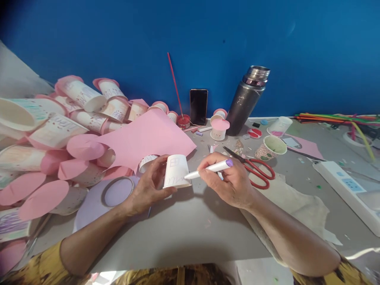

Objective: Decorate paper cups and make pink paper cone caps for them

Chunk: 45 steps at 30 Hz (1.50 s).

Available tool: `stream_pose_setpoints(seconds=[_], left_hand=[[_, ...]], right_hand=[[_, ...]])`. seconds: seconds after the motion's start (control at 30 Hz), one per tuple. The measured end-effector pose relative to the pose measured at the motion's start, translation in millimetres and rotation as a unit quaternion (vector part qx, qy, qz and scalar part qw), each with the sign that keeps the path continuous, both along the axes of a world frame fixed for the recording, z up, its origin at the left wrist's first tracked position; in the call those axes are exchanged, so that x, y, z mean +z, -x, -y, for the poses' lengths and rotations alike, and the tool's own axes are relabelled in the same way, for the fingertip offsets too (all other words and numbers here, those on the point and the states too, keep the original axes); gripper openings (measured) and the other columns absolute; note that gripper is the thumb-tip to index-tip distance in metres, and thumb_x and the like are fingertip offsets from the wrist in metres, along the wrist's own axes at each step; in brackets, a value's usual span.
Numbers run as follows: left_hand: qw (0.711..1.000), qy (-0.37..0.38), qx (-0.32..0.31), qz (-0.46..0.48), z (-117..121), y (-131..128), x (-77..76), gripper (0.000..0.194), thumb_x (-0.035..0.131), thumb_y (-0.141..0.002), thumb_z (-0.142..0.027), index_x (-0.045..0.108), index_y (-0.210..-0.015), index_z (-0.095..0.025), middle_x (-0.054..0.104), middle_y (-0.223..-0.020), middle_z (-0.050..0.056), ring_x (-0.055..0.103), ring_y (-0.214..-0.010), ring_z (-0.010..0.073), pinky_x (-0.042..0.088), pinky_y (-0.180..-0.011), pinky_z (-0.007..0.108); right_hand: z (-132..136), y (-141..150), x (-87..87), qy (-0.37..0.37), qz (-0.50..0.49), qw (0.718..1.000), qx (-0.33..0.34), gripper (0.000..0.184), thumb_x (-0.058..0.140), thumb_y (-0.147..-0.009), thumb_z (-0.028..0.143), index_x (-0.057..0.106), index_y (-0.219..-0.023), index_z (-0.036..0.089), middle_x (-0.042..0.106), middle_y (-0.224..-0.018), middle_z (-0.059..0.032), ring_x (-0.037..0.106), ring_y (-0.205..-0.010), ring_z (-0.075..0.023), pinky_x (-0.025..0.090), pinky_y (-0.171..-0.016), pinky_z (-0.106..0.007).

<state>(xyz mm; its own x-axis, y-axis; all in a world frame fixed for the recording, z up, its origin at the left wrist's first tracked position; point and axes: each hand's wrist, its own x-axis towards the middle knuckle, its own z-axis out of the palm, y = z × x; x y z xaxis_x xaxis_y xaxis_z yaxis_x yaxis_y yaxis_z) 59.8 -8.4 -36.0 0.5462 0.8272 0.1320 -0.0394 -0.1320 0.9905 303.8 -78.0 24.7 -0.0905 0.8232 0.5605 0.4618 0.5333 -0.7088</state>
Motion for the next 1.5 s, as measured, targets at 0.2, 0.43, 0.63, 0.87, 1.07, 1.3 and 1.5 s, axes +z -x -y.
stream_pose_setpoints(seconds=[0.2, 0.43, 0.63, 0.87, 1.07, 1.3, 1.5], left_hand=[[0.999, 0.028, 0.009, 0.016, -1, -1, 7.5, 0.081, 0.09, -0.069, -0.031, 0.046, -0.136, -0.027, 0.06, -0.145, 0.013, 0.057, -0.138, 0.0328, 0.05, -0.113, 0.051], [0.997, 0.059, -0.025, 0.036, 10, -5, 11.9, 0.084, 0.093, -0.069, -0.035, 0.049, -0.14, -0.029, 0.062, -0.143, 0.012, 0.061, -0.131, 0.0324, 0.055, -0.107, 0.05], [0.998, 0.011, -0.059, 0.021, 4, 1, 9.9, 0.096, 0.095, -0.069, -0.042, 0.045, -0.15, -0.03, 0.053, -0.155, 0.015, 0.05, -0.146, 0.0365, 0.047, -0.118, 0.056], [0.981, -0.156, -0.063, -0.095, -9, 15, 15.1, 0.084, 0.089, -0.079, -0.037, 0.048, -0.152, -0.033, 0.05, -0.157, 0.012, 0.051, -0.142, 0.0318, 0.051, -0.113, 0.049], [0.967, -0.218, 0.032, -0.126, -10, 12, 13.7, 0.075, 0.085, -0.076, -0.026, 0.051, -0.143, -0.029, 0.053, -0.147, 0.011, 0.055, -0.131, 0.0286, 0.057, -0.101, 0.044], [0.961, -0.235, 0.023, -0.145, -8, 11, 10.9, 0.074, 0.083, -0.074, -0.021, 0.049, -0.14, -0.028, 0.053, -0.143, 0.011, 0.055, -0.128, 0.0274, 0.057, -0.097, 0.041], [0.965, -0.224, 0.015, -0.139, -7, 10, 11.1, 0.073, 0.083, -0.075, -0.024, 0.049, -0.14, -0.028, 0.053, -0.142, 0.011, 0.055, -0.128, 0.0283, 0.057, -0.097, 0.042]], right_hand=[[-3, -1, -7.3, -0.005, -0.095, 0.995, -0.04, 0.013, 0.06, -0.104, 0.028, 0.072, -0.108, 0.023, 0.075, -0.079, -0.0004, 0.061, -0.052, -0.0113, 0.049, -0.05, -0.025], [-14, 3, -17.7, 0.057, 0.07, 0.996, -0.009, 0.082, 0.092, -0.069, 0.061, 0.064, -0.137, 0.025, 0.075, -0.122, -0.0095, 0.066, -0.082, -0.0199, 0.052, -0.064, -0.029], [-14, 4, -24.8, 0.047, 0.125, 0.991, -0.024, 0.086, 0.093, -0.068, 0.06, 0.062, -0.14, 0.026, 0.072, -0.11, -0.0076, 0.061, -0.081, -0.021, 0.05, -0.067, -0.031], [-16, -1, -21.9, 0.038, 0.174, 0.984, -0.013, 0.092, 0.095, -0.065, 0.061, 0.061, -0.143, 0.026, 0.073, -0.113, -0.0094, 0.065, -0.086, -0.025, 0.053, -0.074, -0.036], [-5, -5, -6.0, -0.052, 0.024, 0.998, -0.036, 0.025, 0.074, -0.095, 0.035, 0.075, -0.119, 0.028, 0.081, -0.092, -0.0035, 0.07, -0.072, -0.0202, 0.057, -0.07, -0.036], [1, 7, -0.1, -0.08, 0.015, 0.995, 0.06, 0.013, 0.07, -0.097, 0.027, 0.08, -0.104, 0.029, 0.078, -0.075, -0.0025, 0.07, -0.064, -0.0205, 0.057, -0.06, -0.037], [-1, 8, -3.5, -0.088, 0.058, 0.992, 0.065, 0.015, 0.069, -0.096, 0.018, 0.077, -0.106, 0.025, 0.076, -0.077, -0.001, 0.067, -0.065, -0.0174, 0.054, -0.063, -0.032]])
